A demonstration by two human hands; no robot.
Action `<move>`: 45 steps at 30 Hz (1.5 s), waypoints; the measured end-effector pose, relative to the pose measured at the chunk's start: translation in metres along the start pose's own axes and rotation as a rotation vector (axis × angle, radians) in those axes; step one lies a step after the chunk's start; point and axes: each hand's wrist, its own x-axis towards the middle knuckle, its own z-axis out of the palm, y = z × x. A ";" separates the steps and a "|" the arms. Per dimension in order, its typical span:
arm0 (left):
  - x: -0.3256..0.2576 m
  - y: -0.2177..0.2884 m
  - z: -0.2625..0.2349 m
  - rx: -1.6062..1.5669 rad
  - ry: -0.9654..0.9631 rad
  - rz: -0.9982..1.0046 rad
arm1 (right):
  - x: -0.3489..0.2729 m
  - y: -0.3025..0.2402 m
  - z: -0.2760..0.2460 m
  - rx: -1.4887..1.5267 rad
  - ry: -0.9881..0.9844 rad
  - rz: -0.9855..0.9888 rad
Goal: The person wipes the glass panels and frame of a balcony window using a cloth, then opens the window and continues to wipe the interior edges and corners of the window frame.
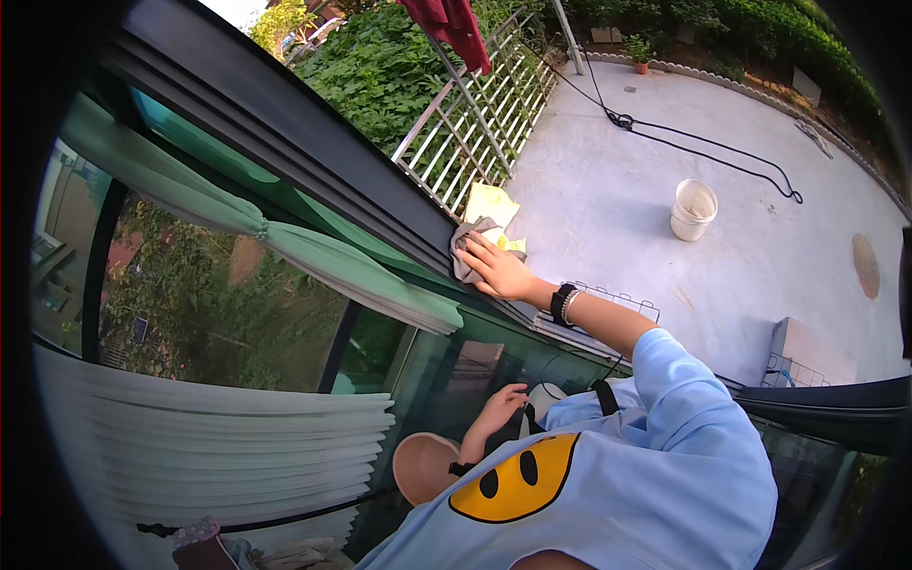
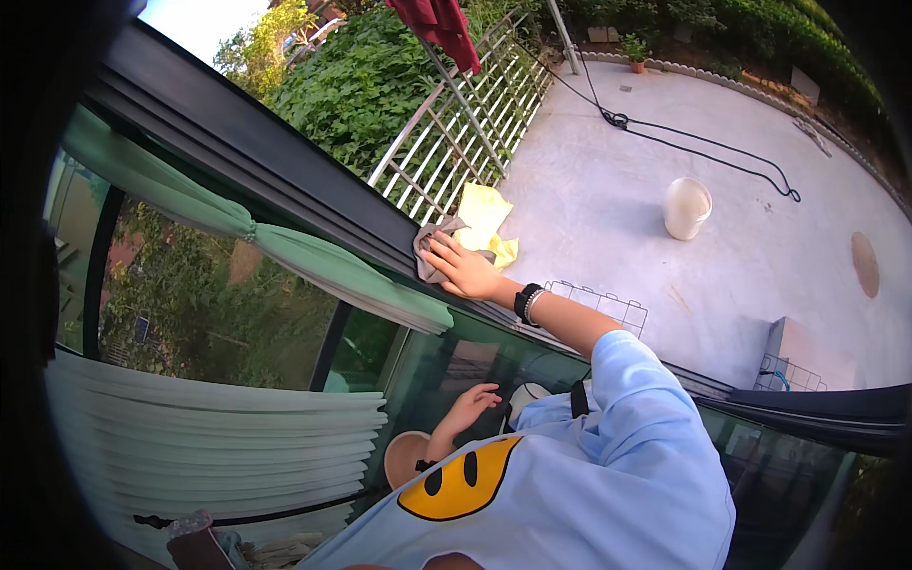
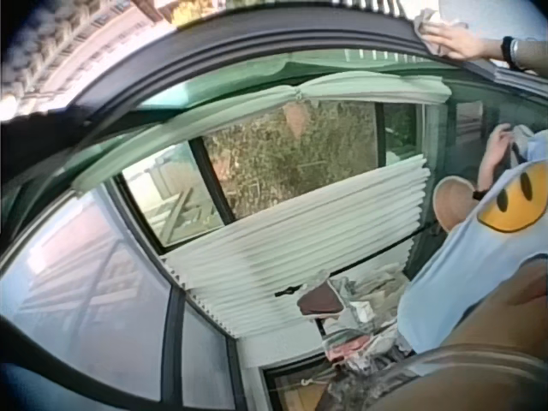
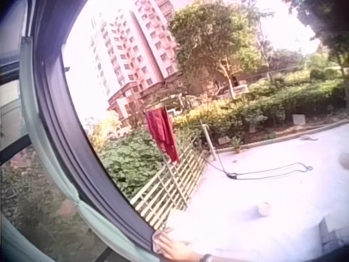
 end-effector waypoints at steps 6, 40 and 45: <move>0.003 0.009 -0.016 0.011 -0.062 -0.018 | -0.006 -0.012 0.009 0.022 0.009 0.098; 0.077 0.021 -0.142 0.181 -0.369 0.094 | 0.152 -0.085 -0.079 0.036 0.762 0.092; 0.079 -0.010 -0.164 0.205 -0.358 0.097 | 0.135 -0.073 -0.058 0.126 0.766 0.092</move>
